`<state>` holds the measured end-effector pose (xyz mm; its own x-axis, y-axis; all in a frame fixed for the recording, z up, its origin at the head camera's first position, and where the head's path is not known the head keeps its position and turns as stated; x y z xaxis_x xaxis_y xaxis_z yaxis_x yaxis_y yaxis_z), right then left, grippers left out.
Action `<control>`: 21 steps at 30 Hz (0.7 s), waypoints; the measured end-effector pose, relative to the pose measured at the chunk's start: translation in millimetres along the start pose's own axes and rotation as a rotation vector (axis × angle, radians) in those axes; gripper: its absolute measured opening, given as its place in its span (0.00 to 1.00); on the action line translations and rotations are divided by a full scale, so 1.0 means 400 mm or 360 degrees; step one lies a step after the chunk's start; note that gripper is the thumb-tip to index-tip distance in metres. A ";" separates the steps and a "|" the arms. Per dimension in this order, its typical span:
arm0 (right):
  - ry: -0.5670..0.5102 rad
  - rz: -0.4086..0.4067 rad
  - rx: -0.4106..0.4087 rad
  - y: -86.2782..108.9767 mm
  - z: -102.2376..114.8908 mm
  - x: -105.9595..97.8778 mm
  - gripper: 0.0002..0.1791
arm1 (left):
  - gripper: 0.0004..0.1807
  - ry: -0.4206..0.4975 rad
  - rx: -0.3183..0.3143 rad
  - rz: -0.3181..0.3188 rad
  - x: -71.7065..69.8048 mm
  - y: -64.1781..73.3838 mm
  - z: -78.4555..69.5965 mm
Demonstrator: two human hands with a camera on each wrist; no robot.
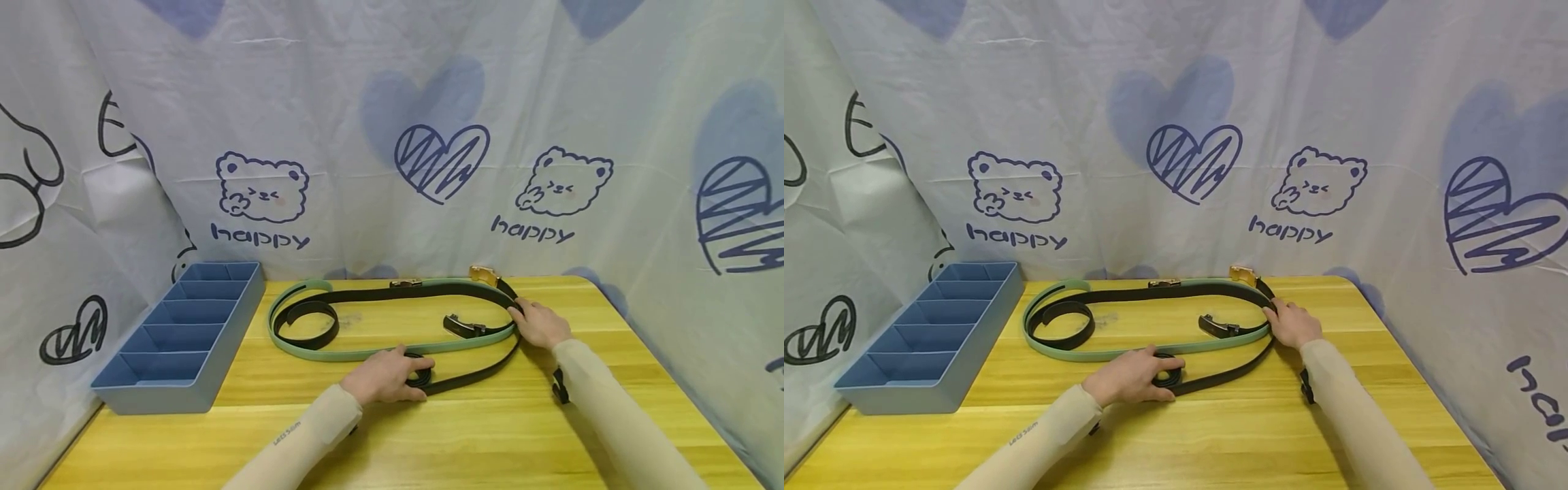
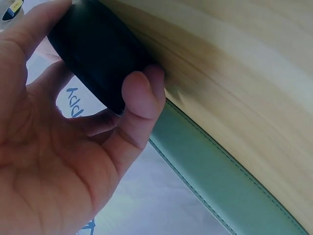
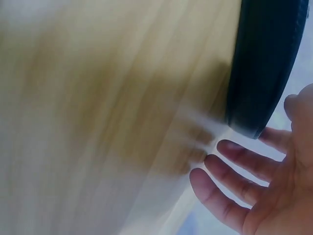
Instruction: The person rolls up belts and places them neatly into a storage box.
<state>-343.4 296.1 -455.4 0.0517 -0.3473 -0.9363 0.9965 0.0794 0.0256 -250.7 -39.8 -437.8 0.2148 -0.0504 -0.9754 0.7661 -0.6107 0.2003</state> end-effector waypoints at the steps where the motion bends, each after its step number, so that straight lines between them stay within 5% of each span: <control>1: 0.0011 0.0005 0.0012 0.000 -0.003 -0.002 0.34 | 0.37 0.0001 -0.0003 0.0003 0.000 0.000 0.000; 21: 0.0068 0.0034 0.0430 0.055 -0.085 -0.062 0.25 | 0.37 -0.0010 -0.0004 -0.0007 0.002 -0.002 0.002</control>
<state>-325.1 338.2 -443.7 0.0757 -0.3082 -0.9483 0.9769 -0.1678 0.1325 -251.6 -39.9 -438.8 0.2080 -0.0527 -0.9767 0.7686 -0.6088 0.1965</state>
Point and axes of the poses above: each hand's wrist, its own y-axis away from the middle knuckle, its own x-axis out of the palm, z = x × y, the point moved 1 cm from there along -y, towards the middle knuckle, and after that the axes turned 7 degrees about -y, right-handed, at the moved point
